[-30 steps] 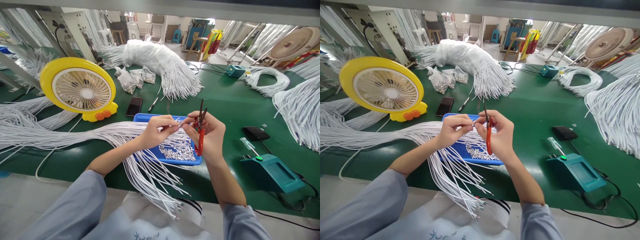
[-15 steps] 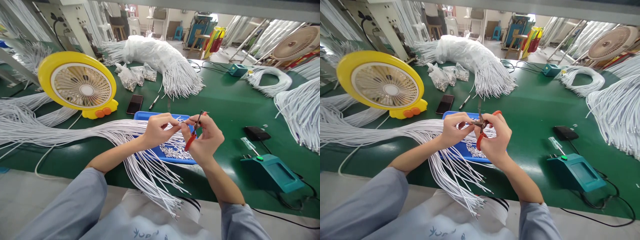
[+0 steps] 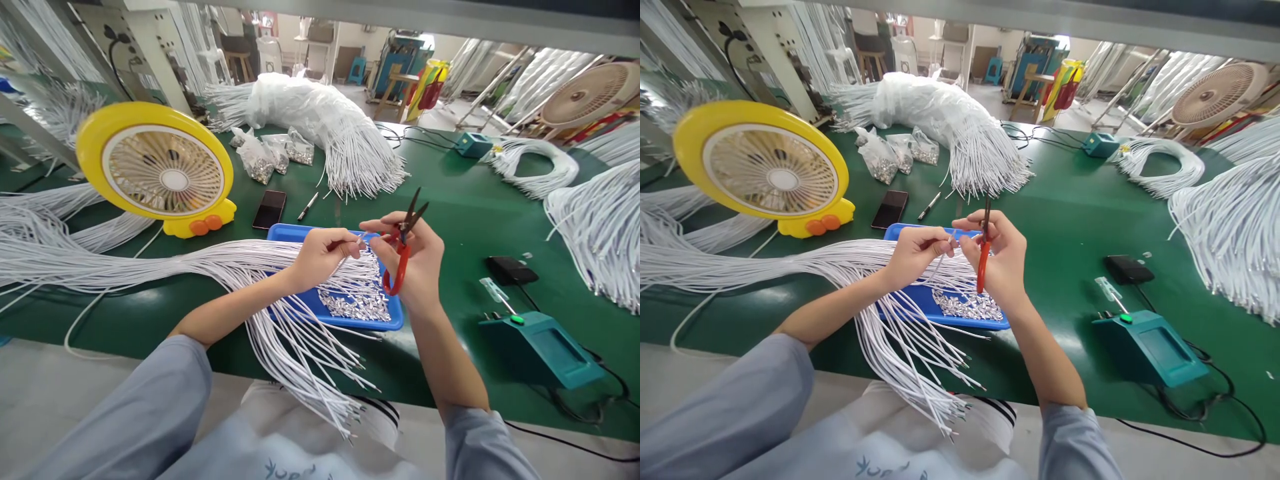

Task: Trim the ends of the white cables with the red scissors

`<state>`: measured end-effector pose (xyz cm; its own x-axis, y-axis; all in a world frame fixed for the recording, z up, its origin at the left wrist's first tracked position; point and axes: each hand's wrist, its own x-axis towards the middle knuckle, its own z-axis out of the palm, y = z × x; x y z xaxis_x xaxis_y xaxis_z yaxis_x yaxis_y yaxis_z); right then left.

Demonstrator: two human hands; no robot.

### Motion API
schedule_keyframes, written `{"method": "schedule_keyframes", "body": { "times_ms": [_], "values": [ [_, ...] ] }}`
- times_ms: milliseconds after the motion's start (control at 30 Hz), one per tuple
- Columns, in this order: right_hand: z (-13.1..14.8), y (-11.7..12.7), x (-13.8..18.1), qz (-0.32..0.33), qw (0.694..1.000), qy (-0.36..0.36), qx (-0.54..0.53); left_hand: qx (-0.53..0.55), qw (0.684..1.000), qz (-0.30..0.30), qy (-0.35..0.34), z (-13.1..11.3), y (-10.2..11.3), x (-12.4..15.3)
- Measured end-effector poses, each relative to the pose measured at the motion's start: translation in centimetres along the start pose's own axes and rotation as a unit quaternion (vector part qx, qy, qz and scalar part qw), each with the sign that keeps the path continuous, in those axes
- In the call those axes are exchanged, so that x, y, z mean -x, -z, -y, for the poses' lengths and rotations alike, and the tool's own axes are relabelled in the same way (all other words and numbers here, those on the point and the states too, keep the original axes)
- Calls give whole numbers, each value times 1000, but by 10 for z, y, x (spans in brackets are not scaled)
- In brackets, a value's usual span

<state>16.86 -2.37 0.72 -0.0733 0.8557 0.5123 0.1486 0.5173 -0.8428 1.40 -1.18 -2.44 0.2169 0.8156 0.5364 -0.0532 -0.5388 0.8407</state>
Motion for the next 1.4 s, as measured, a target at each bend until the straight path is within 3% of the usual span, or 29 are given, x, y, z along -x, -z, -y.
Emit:
{"method": "schedule_keyframes", "body": {
  "times_ms": [67, 200, 433, 600, 767, 900, 967, 1033, 1133, 1200, 1267, 1400],
  "values": [
    [-1, 0, -2, 21, 999, -22, -28, -4, 1000, 5, -5, -1, 0, 1],
    [2, 0, -1, 2, 999, -30, -20, -3, 1000, 6, -4, 1, -1, 2],
    [11, 4, 6, 9, 1000, -9, 20, -54, 995, -58, -58, 2, -2, 2],
    [18, 6, 8, 12, 999, 12, 35, -63, 994, -76, -45, -2, 0, 0],
    [-10, 18, -1, -48, 996, -66, 38, -47, 998, -33, -27, -12, 4, 1],
    [-51, 35, 20, -37, 984, -163, 59, 19, 999, 23, -18, -22, 1, 7],
    [-71, 43, 40, -39, 979, -186, 70, 1, 996, 50, -72, -26, -4, 12],
    [-87, 51, 59, -56, 973, -205, 84, -59, 982, 55, -169, -28, -8, 17],
    [-104, 59, 79, -89, 965, -222, 106, -162, 937, 35, -308, -27, -10, 23],
    [-110, 63, 85, -112, 961, -224, 115, -231, 902, 8, -365, -26, -8, 24],
    [-112, 67, 87, -136, 959, -219, 119, -267, 884, -22, -384, -25, -6, 24],
    [-103, 71, 77, -184, 960, -178, 110, -252, 888, -64, -379, -26, -4, 25]
  ]
}}
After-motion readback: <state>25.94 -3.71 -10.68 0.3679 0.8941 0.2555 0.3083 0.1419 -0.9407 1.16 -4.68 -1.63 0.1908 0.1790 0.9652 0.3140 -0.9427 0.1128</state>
